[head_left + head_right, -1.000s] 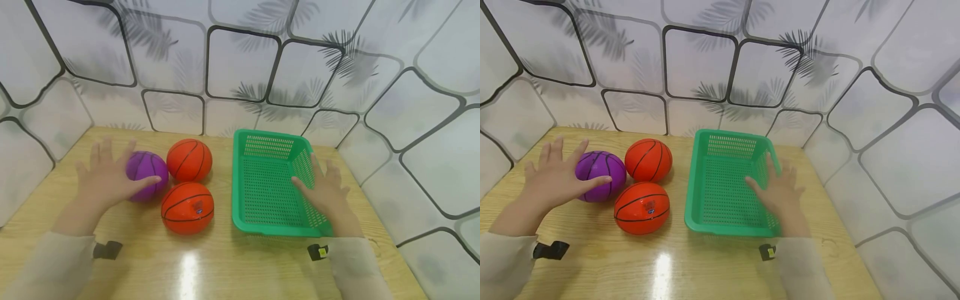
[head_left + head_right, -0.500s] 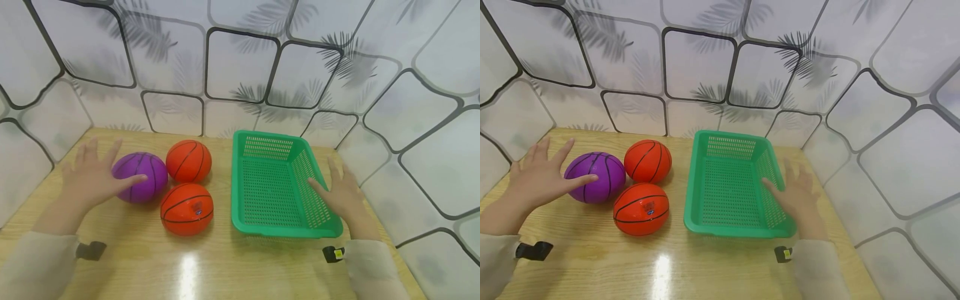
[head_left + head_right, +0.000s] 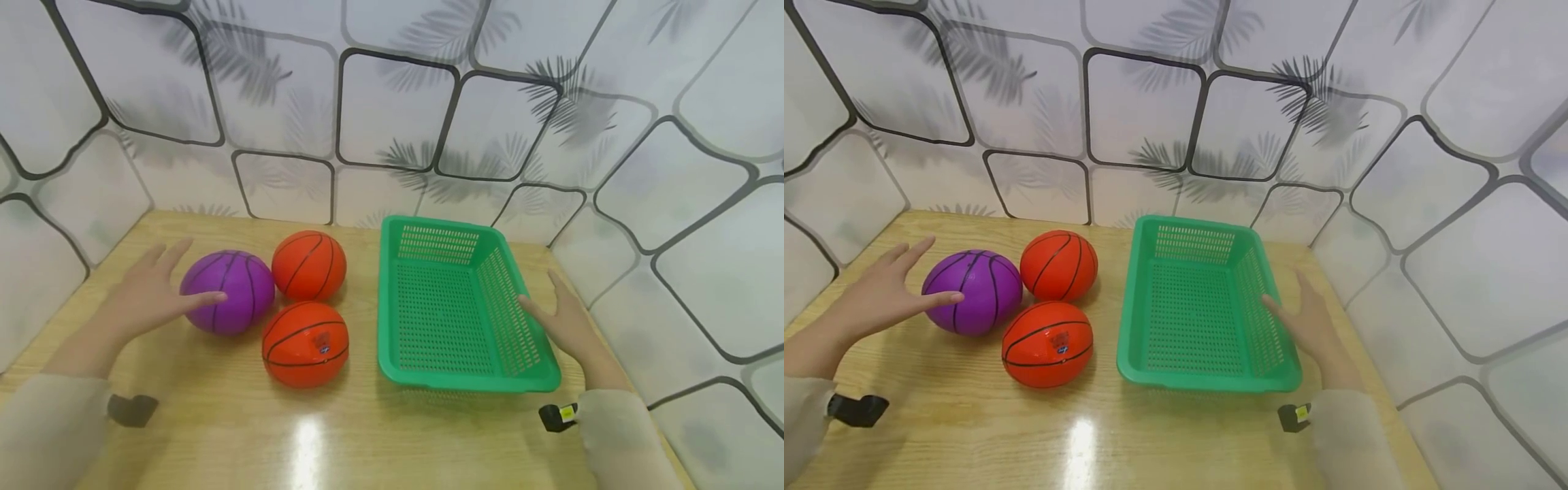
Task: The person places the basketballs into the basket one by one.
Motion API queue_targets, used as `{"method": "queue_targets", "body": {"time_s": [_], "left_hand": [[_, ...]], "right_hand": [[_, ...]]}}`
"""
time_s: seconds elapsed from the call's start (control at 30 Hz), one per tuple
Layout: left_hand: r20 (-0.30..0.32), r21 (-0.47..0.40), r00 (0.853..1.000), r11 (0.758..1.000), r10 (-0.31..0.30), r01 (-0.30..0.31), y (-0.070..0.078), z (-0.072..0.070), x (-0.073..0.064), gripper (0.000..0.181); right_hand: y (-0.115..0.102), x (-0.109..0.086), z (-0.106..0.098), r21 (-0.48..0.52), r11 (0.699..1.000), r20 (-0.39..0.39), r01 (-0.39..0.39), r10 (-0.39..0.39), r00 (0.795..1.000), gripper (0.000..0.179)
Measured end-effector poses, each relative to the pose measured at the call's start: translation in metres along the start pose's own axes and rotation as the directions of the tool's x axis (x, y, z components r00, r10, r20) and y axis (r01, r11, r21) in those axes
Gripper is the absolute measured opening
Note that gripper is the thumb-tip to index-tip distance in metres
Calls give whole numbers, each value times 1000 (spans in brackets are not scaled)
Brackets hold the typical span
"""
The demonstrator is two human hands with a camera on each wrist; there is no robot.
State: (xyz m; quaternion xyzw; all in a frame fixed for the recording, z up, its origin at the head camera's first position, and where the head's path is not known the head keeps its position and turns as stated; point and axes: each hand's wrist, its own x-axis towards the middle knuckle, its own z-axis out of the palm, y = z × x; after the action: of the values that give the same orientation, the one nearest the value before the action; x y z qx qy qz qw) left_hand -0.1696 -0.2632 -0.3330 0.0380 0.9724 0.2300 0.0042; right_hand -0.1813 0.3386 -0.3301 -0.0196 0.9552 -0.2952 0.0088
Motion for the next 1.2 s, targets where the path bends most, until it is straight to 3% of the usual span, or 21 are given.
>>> {"method": "queue_targets", "body": {"time_s": [0.2, 0.37, 0.63, 0.73, 1.0, 1.2], "left_hand": [[12, -155, 996, 985, 84, -82, -9, 4, 6, 114], [56, -210, 994, 975, 94, -80, -14, 6, 8, 112], [77, -360, 988, 928, 134, -98, -20, 8, 9, 108], [80, -374, 987, 923, 136, -97, -23, 11, 9, 108], [55, -328, 990, 939, 130, -105, -26, 15, 11, 107], [16, -339, 988, 930, 155, -140, -28, 19, 14, 107]], "right_hand": [[9, -2, -2, 201, 975, 86, -94, 78, 993, 93], [19, 0, -1, 346, 930, 129, -121, 81, 988, 92], [27, 3, 2, 443, 887, 166, -130, 62, 984, 85], [27, 3, 2, 452, 881, 175, -141, 67, 982, 83], [24, 7, 5, 452, 878, 191, -157, 77, 979, 77], [20, 7, 6, 507, 844, 210, -174, 74, 975, 72]]}}
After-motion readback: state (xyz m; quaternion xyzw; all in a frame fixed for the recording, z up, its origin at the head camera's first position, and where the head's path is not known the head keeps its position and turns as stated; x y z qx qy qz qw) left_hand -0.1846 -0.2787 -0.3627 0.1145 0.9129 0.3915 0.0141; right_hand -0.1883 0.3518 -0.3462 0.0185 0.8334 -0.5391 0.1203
